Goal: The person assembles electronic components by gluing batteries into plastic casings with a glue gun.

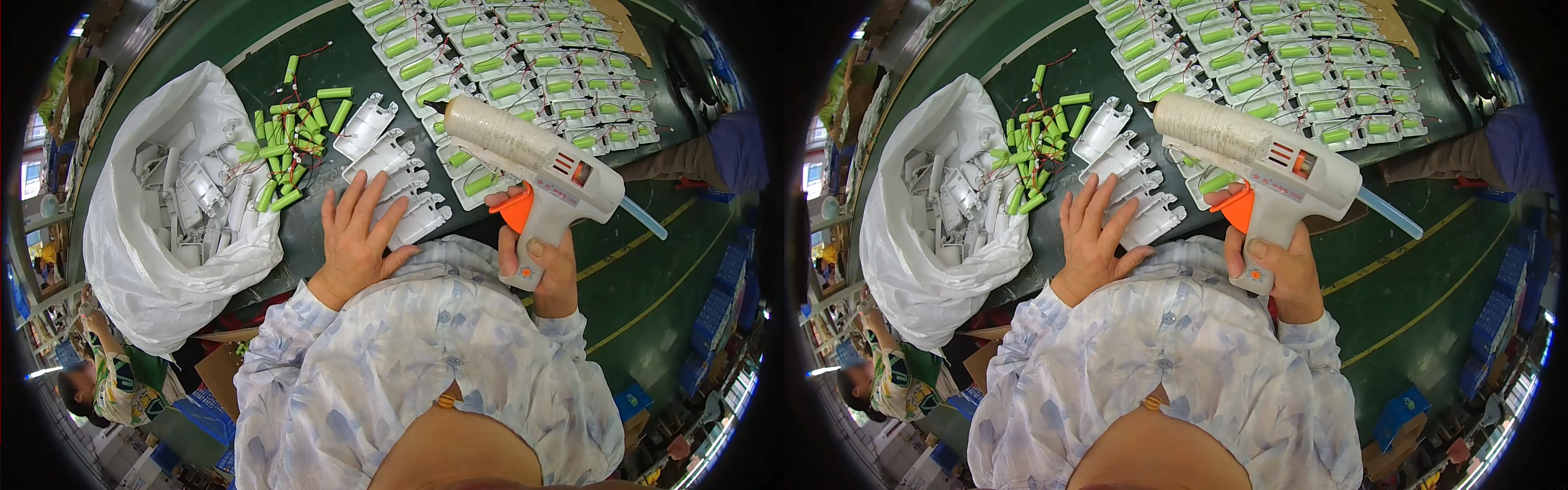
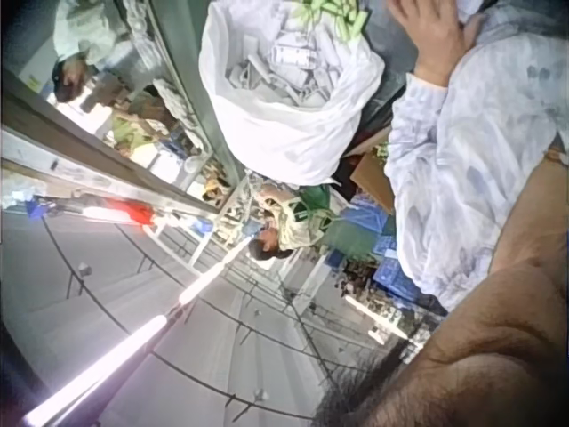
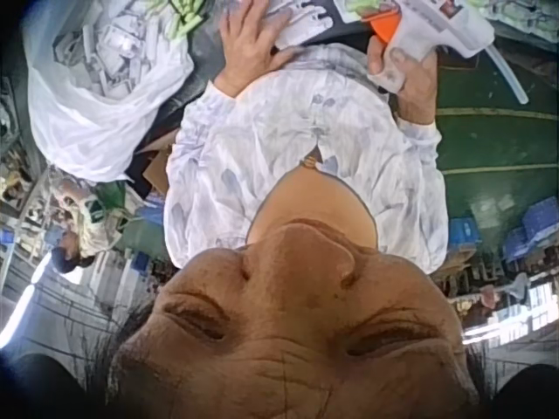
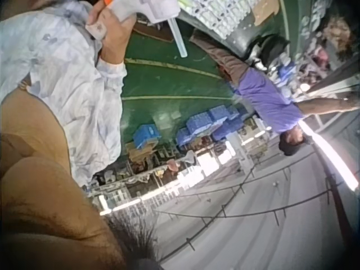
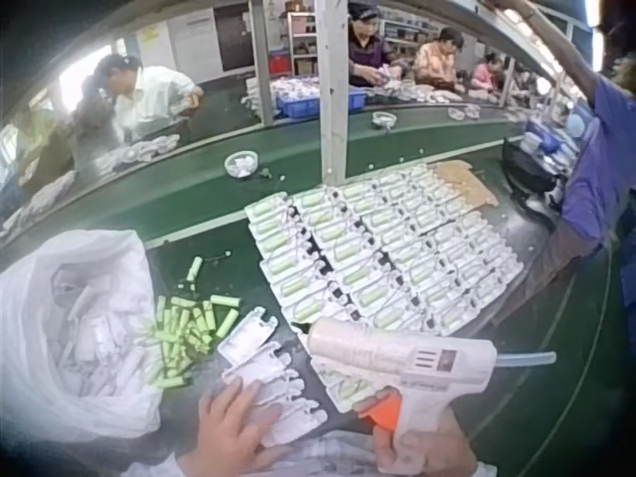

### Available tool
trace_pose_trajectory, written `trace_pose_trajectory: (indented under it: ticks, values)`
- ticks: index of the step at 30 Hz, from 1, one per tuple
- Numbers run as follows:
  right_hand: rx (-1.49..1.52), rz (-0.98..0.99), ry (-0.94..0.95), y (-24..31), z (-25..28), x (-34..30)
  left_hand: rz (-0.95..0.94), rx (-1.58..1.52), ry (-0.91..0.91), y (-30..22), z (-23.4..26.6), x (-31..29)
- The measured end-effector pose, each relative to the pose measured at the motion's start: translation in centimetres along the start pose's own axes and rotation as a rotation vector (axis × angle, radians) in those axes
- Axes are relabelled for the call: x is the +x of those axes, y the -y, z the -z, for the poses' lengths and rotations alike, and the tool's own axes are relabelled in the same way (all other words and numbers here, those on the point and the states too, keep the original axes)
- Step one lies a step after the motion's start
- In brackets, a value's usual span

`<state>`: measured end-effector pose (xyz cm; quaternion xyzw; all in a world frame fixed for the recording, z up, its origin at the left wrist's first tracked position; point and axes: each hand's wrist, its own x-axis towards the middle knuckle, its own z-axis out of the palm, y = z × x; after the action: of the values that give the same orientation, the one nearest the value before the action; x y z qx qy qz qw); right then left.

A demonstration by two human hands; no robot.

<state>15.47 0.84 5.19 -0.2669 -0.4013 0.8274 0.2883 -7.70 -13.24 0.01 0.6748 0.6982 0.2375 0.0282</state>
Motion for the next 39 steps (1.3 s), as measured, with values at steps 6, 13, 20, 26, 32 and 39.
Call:
trace_pose_trajectory:
  ticks: [6, 13, 20, 26, 32, 39]
  values:
    - [0.002, 0.014, 0.017, -0.3, 0.0, 0.5, -0.009, 0.063, 0.046, 0.4, -0.6, 0.8]
    - [0.007, 0.018, 0.014, -0.3, -0.2, 0.7, 0.047, 0.070, 0.073, 0.4, -0.2, 1.5]
    - [0.004, 0.011, 0.017, -0.1, -0.3, 1.1, 0.051, 0.144, 0.074, 2.3, 0.5, 3.9]
    - [0.003, -0.004, 0.000, -0.2, 0.0, 1.1, 0.031, 0.033, 0.045, 0.2, 0.1, 1.8]
    - [0.004, -0.010, 0.000, -0.2, -0.2, 1.2, 0.077, 0.049, 0.097, 0.6, -0.5, 2.2]
    - [0.004, -0.003, -0.002, -0.4, -0.3, 1.3, 0.057, 0.056, 0.077, 0.7, 0.0, 3.1]
